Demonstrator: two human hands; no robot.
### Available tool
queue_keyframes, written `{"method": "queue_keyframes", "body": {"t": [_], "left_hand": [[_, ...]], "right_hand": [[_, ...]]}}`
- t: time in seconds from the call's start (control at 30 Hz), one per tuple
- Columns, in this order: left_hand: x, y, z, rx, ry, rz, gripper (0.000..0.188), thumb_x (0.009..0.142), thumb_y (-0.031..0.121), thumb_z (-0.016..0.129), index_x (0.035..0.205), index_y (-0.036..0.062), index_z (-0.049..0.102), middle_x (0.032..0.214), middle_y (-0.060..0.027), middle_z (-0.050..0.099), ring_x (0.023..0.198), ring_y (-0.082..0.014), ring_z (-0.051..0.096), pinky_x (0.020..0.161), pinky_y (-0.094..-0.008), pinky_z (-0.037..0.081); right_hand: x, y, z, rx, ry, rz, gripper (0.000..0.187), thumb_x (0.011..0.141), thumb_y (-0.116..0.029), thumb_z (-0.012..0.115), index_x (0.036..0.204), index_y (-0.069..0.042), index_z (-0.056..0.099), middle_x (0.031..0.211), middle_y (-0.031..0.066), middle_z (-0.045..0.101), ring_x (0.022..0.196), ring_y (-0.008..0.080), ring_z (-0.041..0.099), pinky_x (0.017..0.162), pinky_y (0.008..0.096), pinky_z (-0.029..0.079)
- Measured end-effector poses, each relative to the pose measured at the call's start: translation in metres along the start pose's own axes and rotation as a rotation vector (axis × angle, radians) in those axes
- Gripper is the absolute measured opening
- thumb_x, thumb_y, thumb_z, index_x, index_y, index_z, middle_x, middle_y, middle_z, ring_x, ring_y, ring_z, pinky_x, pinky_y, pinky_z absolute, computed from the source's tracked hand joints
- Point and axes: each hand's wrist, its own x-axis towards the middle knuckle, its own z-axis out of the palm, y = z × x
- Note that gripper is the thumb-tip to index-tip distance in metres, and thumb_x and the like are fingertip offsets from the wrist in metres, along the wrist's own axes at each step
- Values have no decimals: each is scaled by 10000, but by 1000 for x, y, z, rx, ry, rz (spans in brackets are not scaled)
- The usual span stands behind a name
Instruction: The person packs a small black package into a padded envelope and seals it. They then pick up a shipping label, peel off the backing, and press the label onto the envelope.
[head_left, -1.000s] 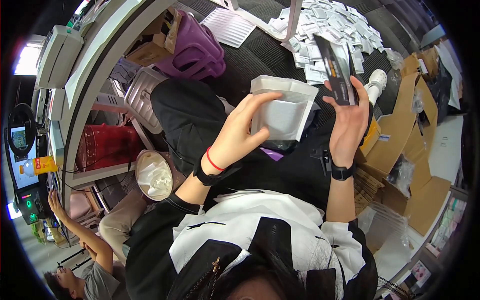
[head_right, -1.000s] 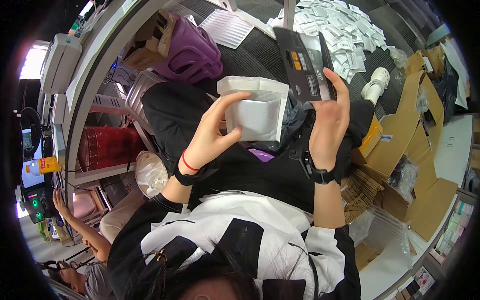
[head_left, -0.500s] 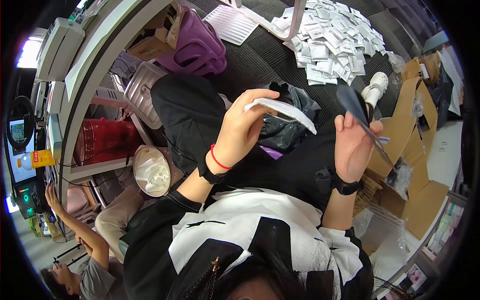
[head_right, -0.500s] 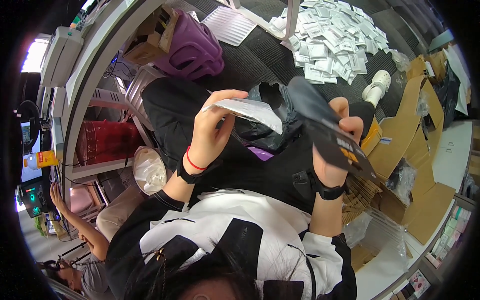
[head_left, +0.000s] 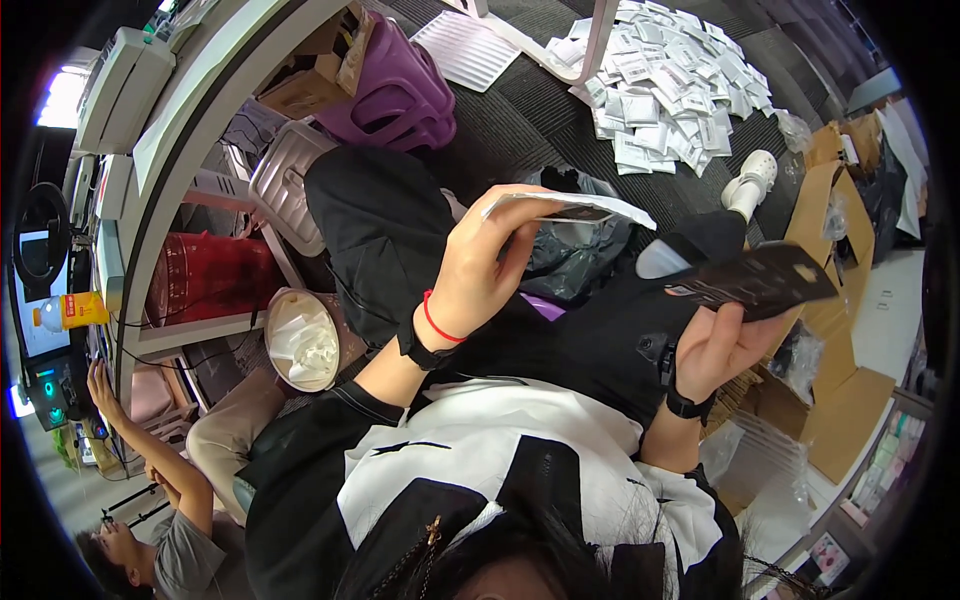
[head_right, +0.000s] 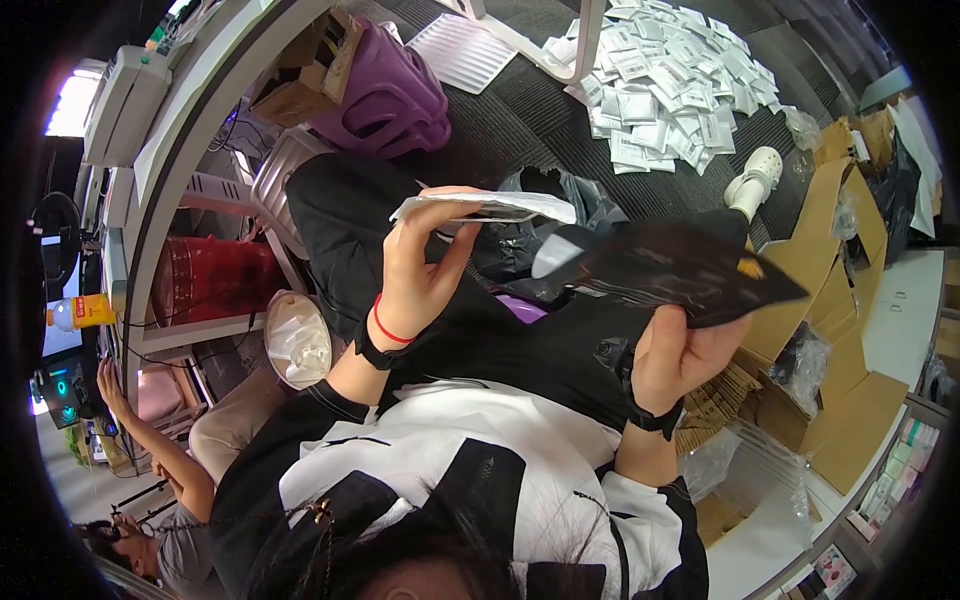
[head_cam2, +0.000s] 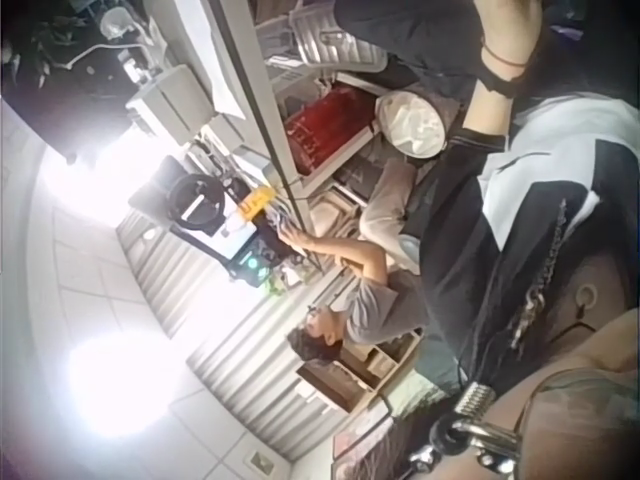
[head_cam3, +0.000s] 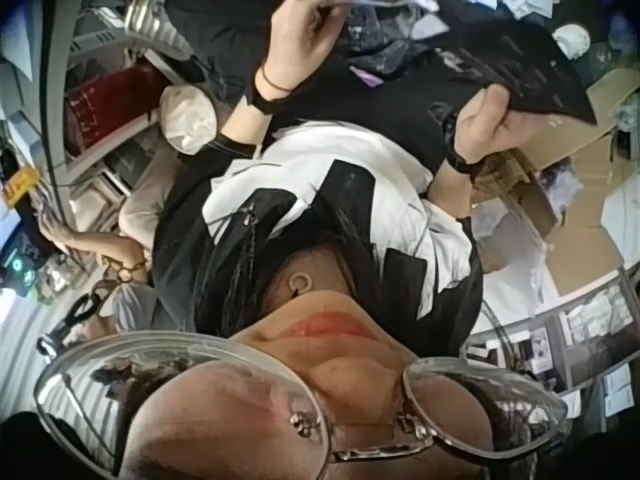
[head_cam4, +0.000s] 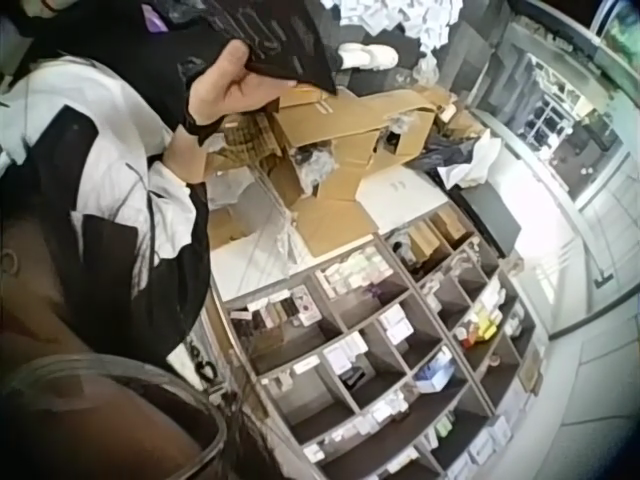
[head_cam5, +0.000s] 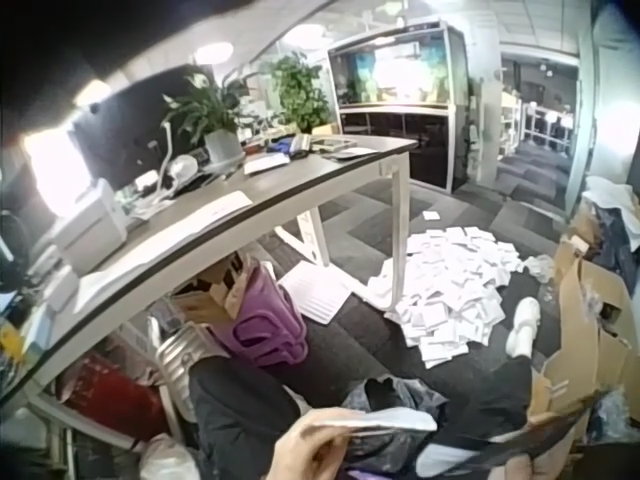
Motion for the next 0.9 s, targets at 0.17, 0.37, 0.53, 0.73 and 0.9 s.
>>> {"method": "queue_keyframes", "body": {"t": [0.17,0.37,0.53,0.73,0.9], "left_hand": [[-10,-2,1,-15,84,3,396,769,-157,602,1112,24,522,1035,-147,655,960,-318,651,813,-347,525],[-6,2,-2,62,-15,5,301,773,-114,633,1044,19,627,1121,-156,654,1049,-324,637,907,-354,520],[2,0,-8,-27,-116,100,406,645,-149,648,1027,-14,613,1105,-220,648,1080,-365,625,927,-359,492],[2,0,-10,-71,-150,-45,322,710,-140,642,1005,-10,637,1118,-177,650,1024,-315,644,868,-333,508],[-2,-4,-12,-69,-215,-131,234,746,-100,671,959,-5,656,1080,-157,659,975,-277,655,830,-317,513]], "right_hand": [[5,-23,-5,410,-266,255,301,931,-60,550,1200,-28,419,1175,252,540,954,314,629,804,391,567],[15,-19,21,-149,-567,-342,239,801,-65,670,985,49,568,1033,292,628,835,368,662,705,375,558],[26,-13,30,-248,-486,-293,297,790,-60,696,1036,40,563,995,265,648,835,327,663,708,342,535],[37,-13,36,-443,-523,-186,223,798,62,633,1016,21,616,977,172,662,848,271,661,753,312,519],[47,-17,43,-557,-672,8,189,855,78,548,1024,22,613,890,146,612,765,246,625,675,314,485]]}}
